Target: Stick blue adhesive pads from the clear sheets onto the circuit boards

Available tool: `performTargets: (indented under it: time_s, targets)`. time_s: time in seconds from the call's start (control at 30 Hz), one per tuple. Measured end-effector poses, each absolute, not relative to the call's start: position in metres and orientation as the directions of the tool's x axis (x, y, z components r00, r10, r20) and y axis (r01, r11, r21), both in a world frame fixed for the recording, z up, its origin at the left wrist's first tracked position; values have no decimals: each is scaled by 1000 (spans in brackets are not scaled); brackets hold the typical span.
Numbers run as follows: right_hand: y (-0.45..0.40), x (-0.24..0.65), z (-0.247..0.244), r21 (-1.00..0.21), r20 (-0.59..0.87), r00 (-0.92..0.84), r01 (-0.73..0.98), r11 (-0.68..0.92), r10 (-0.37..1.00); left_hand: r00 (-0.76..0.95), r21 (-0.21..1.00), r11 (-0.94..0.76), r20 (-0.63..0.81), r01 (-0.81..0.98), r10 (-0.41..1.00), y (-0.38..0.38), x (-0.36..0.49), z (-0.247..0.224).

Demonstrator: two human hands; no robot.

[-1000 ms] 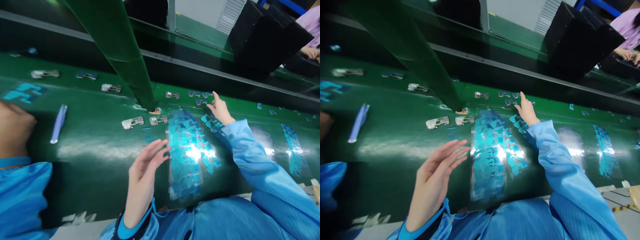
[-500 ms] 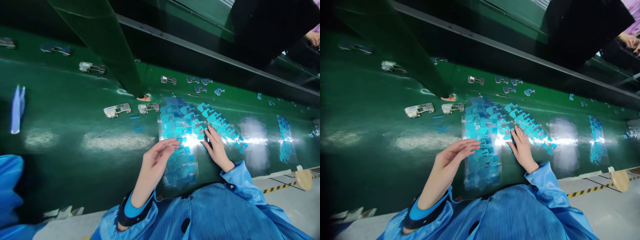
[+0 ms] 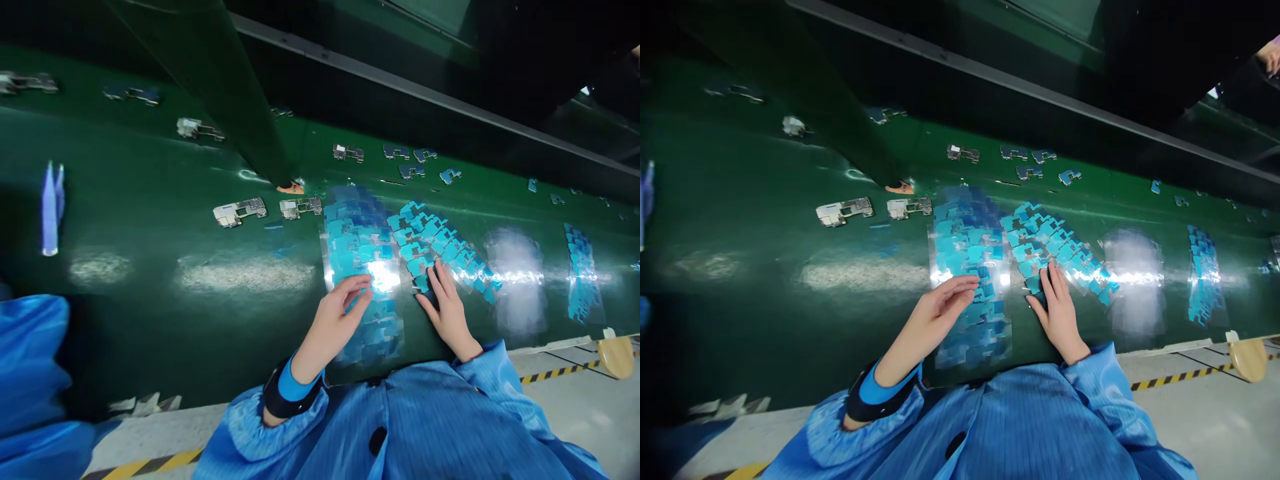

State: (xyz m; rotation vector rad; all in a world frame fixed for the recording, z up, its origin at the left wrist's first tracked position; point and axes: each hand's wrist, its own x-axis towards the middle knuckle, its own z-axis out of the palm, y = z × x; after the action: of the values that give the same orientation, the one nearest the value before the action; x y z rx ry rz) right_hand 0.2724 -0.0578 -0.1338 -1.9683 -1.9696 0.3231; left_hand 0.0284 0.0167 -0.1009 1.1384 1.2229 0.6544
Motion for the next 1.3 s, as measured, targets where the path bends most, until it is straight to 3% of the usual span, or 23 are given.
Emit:
performTargets:
  time_s: [0.3, 0.4, 0.57, 0.73, 0.93, 1.13, 1.3]
  targets:
    - [-46, 261, -119, -471, 117, 118, 881, -50, 986, 287, 926, 333, -372, 176, 883, 15, 29, -101]
    - [-22, 245, -110, -528, 166, 45, 848, 50, 985, 283, 926, 337, -373, 166, 884, 19, 27, -102]
    - [31, 227, -125, -567, 124, -179, 794, 218, 976, 286, 929, 337, -367, 150, 885, 24, 27, -101]
    - [44, 227, -145, -610, 239, -156, 744, 273, 958, 273, 937, 330, -349, 114, 896, 23, 29, -101]
    - [31, 227, -120, -635, 318, -136, 705, 317, 938, -59, 952, 279, -273, 129, 960, 30, 33, -94]
    - [27, 223, -96, -616, 386, -245, 648, 447, 889, 72, 975, 222, -224, 31, 972, 43, 38, -85]
    - [26, 220, -97, -616, 415, -267, 621, 485, 870, 60, 977, 205, -202, -49, 977, 45, 39, -88]
